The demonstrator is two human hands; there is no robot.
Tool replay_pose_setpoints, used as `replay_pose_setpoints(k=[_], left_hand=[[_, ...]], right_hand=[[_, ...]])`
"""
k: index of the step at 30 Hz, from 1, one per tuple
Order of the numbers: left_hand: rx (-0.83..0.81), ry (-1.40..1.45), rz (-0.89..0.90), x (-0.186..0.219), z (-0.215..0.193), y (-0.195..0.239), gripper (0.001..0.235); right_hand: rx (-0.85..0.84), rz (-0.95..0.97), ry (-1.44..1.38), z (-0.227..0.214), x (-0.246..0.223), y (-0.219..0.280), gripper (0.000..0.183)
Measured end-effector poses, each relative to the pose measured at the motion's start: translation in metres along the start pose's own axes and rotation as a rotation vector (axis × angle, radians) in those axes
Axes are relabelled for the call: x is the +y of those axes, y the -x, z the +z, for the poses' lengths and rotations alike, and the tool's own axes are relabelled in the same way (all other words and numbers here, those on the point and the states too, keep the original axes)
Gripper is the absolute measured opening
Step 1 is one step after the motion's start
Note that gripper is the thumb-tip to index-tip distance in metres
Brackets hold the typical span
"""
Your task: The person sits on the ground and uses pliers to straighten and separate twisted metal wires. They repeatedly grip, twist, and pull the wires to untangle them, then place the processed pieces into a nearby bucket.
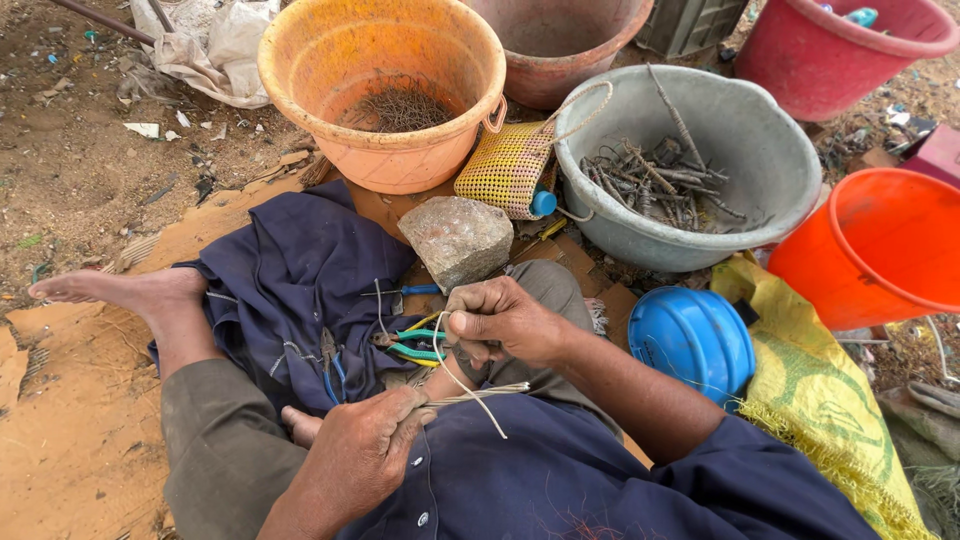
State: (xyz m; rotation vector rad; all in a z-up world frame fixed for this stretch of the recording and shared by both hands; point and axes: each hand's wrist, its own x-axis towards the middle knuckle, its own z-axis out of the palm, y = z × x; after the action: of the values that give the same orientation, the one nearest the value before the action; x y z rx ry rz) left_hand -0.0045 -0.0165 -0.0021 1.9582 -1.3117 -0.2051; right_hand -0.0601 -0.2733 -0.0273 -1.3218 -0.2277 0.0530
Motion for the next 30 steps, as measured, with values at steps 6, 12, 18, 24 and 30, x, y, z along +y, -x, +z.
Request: replay_pose_setpoints(k=[6,12,18,24,30], left_hand=[[0.065,-0.293,0.069,-0.027,0.009,-0.005,0.021],[0.264,-0.018,-0.259,-0.112,-0.005,0.031,0.012],[0.584,0.954,-0.716,-0.179,-0.027,0.068,0.021],[0.525,1.223,-0.793,-0.229,0.011,0.088,0.025],[0.440,1.294,-0.818,-0.251,0.052,0.086,0.027]], right_hand=[[0.102,-0.015,0.284,-0.018,0.007,-0.006,0.025],[0.324,0.009,0.543,-0.050,0.038,-0.001,0.023],[0.253,0.230,0.621,-0.043,0.068,-0.017,0.022],[0.067,0.332,0.708,-0.047,0.070,-0.061,0.022],[0.381,-0.252,0.479,-0.137,-0.016,-0.219,0.017]])
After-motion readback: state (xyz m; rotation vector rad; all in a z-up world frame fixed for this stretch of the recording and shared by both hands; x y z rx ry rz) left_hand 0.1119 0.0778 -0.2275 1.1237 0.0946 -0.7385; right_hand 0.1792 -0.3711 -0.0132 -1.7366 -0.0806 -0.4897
